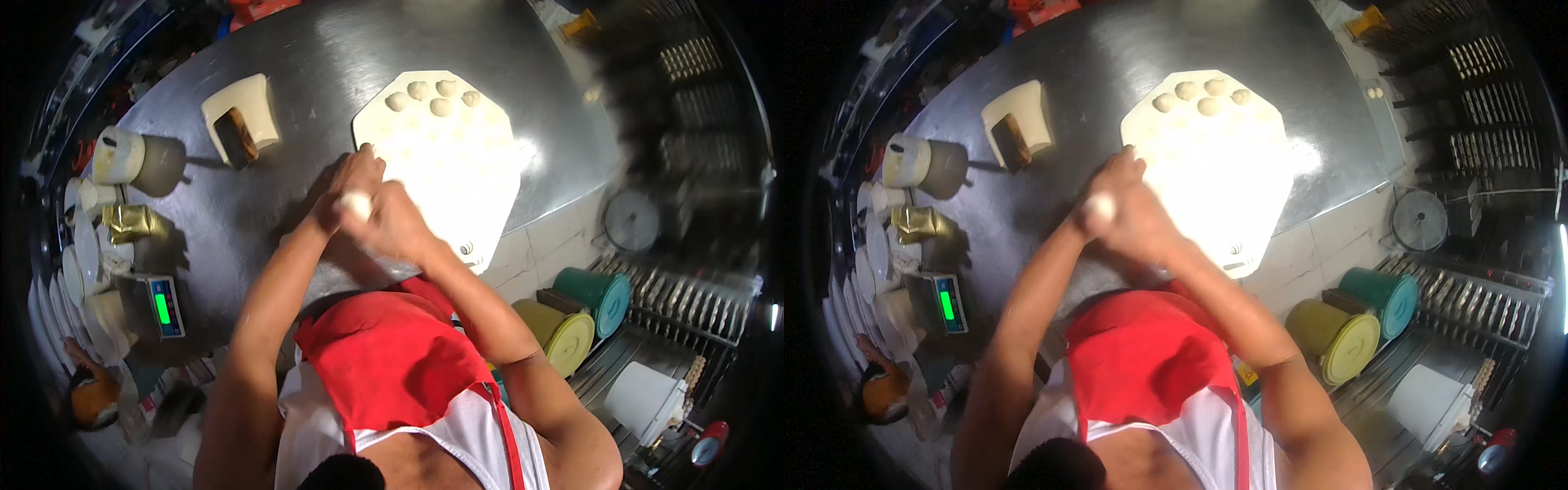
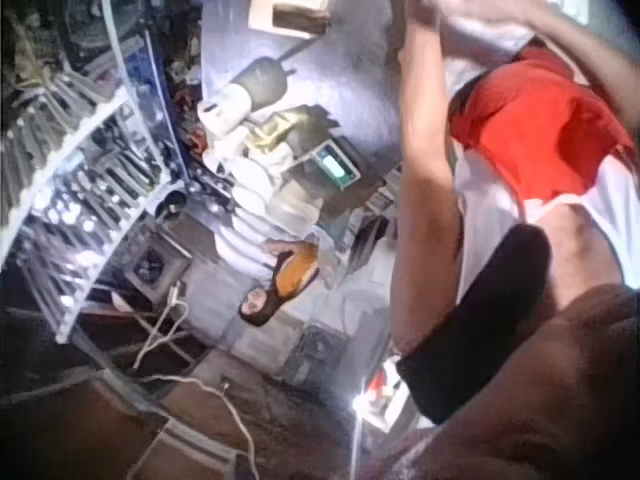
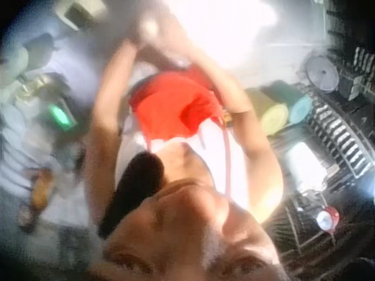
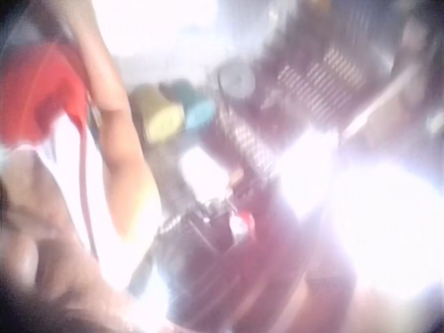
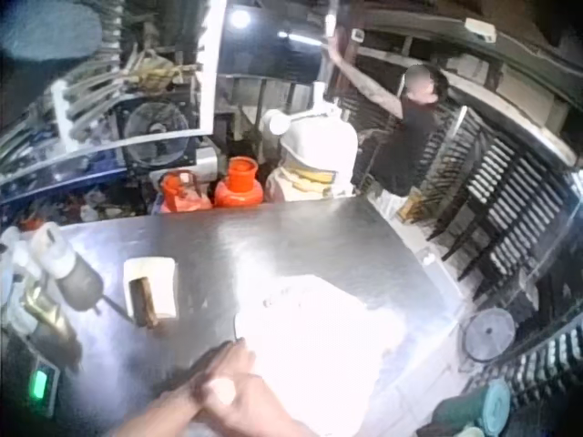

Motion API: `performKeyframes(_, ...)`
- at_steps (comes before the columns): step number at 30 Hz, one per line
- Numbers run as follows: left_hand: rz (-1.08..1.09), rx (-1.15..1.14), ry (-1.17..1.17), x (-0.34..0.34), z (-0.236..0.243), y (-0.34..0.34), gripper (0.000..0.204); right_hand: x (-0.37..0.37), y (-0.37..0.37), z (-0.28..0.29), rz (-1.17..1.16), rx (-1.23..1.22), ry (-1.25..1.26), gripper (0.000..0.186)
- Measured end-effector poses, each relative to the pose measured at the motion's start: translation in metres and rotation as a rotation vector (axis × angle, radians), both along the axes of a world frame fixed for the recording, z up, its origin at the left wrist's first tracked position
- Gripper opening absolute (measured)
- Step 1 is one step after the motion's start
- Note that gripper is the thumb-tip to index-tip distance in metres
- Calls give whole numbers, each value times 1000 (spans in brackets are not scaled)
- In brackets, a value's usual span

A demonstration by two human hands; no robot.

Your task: The person portions and shapes pieces of dough, rolling a length of dough by hand and placing small rounded portions onto a white tray at a metal counter.

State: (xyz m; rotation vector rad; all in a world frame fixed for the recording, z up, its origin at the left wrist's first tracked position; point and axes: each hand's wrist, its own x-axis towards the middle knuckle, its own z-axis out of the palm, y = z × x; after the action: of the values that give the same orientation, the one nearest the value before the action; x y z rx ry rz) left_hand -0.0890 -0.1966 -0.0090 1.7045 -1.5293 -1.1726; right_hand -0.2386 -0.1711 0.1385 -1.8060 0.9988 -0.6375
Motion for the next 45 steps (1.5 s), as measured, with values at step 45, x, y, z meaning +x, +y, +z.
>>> performKeyframes(45,-108,172,-3,5,29,53,49,-84,8,-81,-410,-6,253,41)
